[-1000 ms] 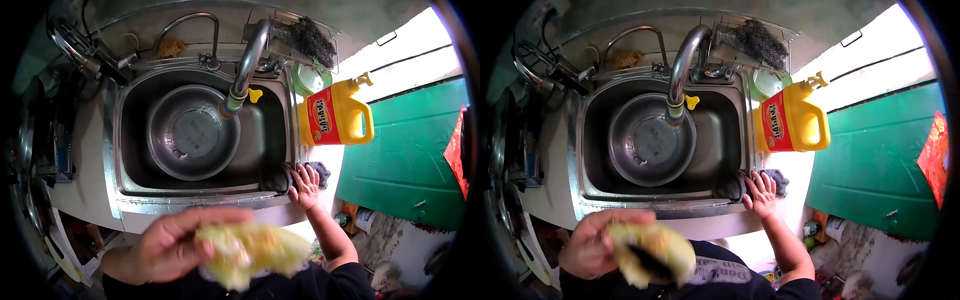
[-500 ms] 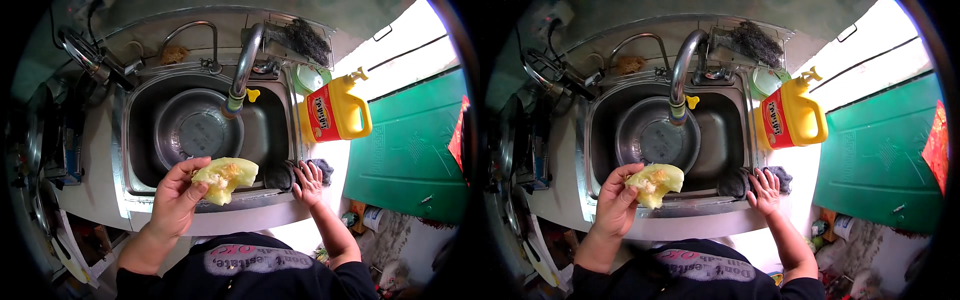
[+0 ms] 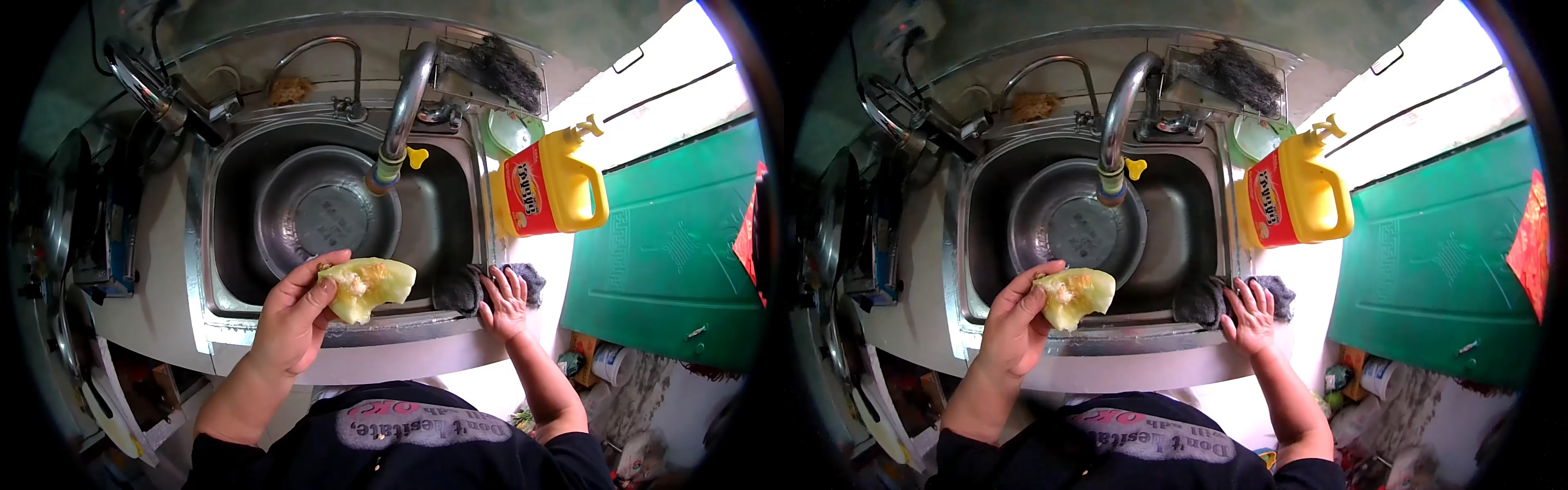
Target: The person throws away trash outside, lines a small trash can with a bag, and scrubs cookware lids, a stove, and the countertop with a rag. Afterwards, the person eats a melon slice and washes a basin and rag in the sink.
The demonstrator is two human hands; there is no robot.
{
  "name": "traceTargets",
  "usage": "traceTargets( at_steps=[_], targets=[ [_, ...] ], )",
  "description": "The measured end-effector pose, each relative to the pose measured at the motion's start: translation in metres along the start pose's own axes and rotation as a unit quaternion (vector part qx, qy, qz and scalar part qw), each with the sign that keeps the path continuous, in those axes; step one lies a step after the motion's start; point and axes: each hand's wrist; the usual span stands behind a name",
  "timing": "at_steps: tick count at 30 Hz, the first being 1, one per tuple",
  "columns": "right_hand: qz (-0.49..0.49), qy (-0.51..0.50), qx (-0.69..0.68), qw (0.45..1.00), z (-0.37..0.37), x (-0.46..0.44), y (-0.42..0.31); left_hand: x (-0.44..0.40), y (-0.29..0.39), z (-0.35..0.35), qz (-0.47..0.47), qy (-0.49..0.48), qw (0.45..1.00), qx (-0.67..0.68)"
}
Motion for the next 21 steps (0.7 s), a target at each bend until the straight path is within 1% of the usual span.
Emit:
traceTargets(
  at_steps=[4,6,10,13,15,16,18,21],
  targets=[
    [0.001,0.003,-0.003,1.000,-0.001,0.001,0.001,-0.004,-0.003,0.003,-0.026,0.003,1.000,-0.008],
    [0.000,0.003,-0.004,1.000,-0.001,0.001,0.001,-0.005,-0.004,0.002,-0.058,0.028,0.998,-0.025],
    [-0.002,-0.007,-0.001,1.000,0.000,0.000,0.001,-0.007,-0.006,0.003,-0.058,0.036,0.997,-0.035],
    [-0.001,-0.005,0.000,1.000,0.000,0.000,0.001,-0.008,-0.005,0.004,-0.035,0.038,0.998,-0.029],
    [-0.002,-0.004,0.000,1.000,0.000,0.000,0.000,-0.011,-0.003,0.007,0.067,0.005,0.998,0.018],
    [-0.002,-0.004,-0.003,1.000,0.000,0.000,0.000,-0.011,-0.003,0.006,0.067,0.006,0.998,0.018],
    [-0.004,-0.004,-0.005,1.000,0.000,0.001,0.000,-0.013,-0.004,0.004,0.108,0.011,0.993,0.037],
    [-0.004,-0.003,0.001,1.000,-0.001,0.001,0.002,-0.014,-0.008,0.005,0.091,0.007,0.996,0.014]
  ],
)
Point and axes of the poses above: each hand's wrist, its own x-axis away from the middle knuckle, its own z-axis out of the back of the hand, y = z × x, and after that the axes turned 11 degrees about y, right-handed
